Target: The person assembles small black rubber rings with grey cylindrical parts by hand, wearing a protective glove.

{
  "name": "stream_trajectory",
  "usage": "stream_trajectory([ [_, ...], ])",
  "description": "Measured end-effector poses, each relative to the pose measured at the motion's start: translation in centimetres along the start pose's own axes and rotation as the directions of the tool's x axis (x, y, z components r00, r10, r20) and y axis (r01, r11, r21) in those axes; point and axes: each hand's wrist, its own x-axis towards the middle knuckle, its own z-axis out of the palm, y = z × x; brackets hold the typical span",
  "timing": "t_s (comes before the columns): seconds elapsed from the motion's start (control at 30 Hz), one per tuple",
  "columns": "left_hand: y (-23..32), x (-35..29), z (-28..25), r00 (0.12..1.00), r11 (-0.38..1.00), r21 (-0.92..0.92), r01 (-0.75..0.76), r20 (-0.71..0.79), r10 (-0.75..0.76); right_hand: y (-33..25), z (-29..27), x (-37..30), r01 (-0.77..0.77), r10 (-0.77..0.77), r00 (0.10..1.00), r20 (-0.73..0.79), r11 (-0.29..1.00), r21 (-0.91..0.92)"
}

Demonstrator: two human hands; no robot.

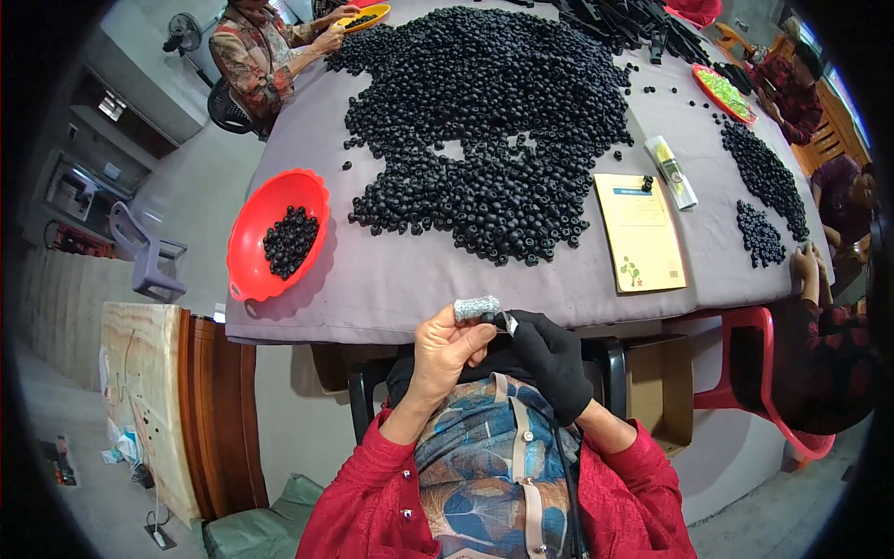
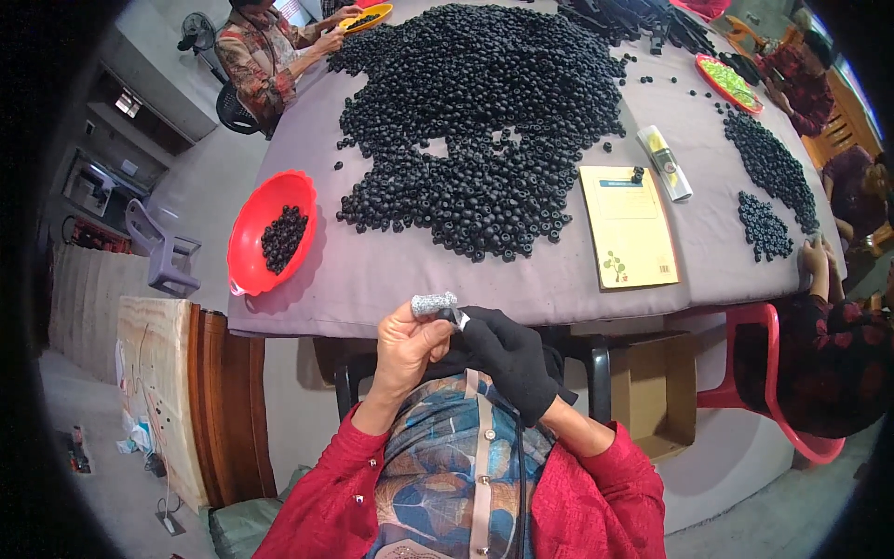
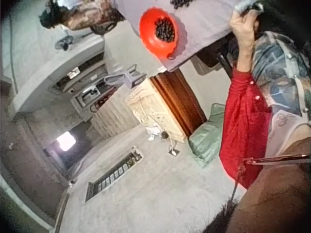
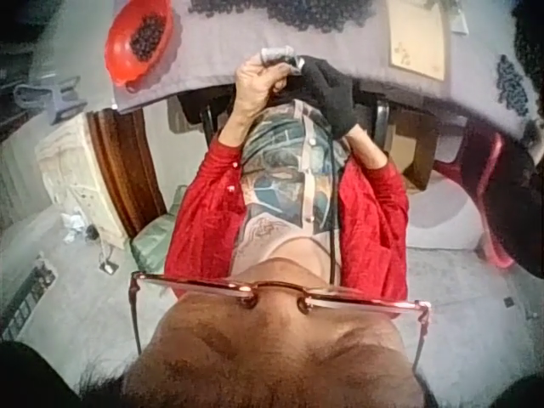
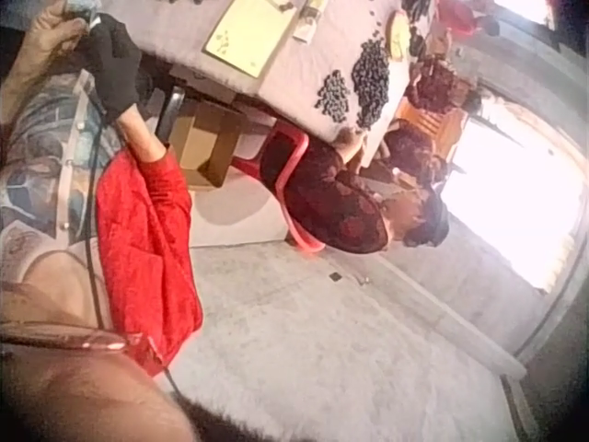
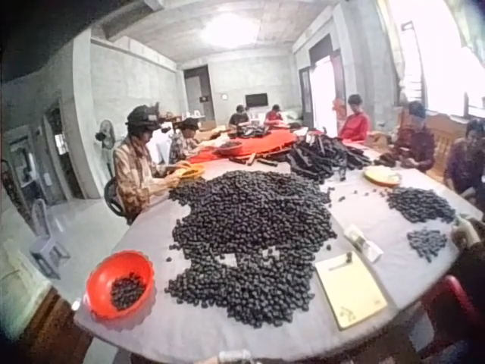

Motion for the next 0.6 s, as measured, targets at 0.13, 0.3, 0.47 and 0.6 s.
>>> stream_trajectory([
  [0.13,-0.4,0.1,-0.7,0.996,0.984,-0.178,0.016,0.093,0.001,-0.5,0.0,-0.1,0.036,-0.035,0.999,0.012,0.995,-0.093],
  [0.3,-0.4,0.1,-0.7,0.986,0.894,-0.433,0.117,0.159,-0.052,0.9,-0.4,0.0,0.118,-0.108,0.992,0.064,0.977,-0.177],
  [0.47,-0.3,0.1,-0.7,0.978,0.861,-0.485,0.154,0.197,-0.064,0.2,-0.1,-0.2,0.153,-0.135,0.988,0.078,0.934,-0.322],
  [0.6,-0.6,0.1,-0.8,0.973,0.868,-0.472,0.153,0.227,-0.049,0.1,-0.2,-0.2,0.191,-0.170,0.981,0.090,0.924,-0.331],
])
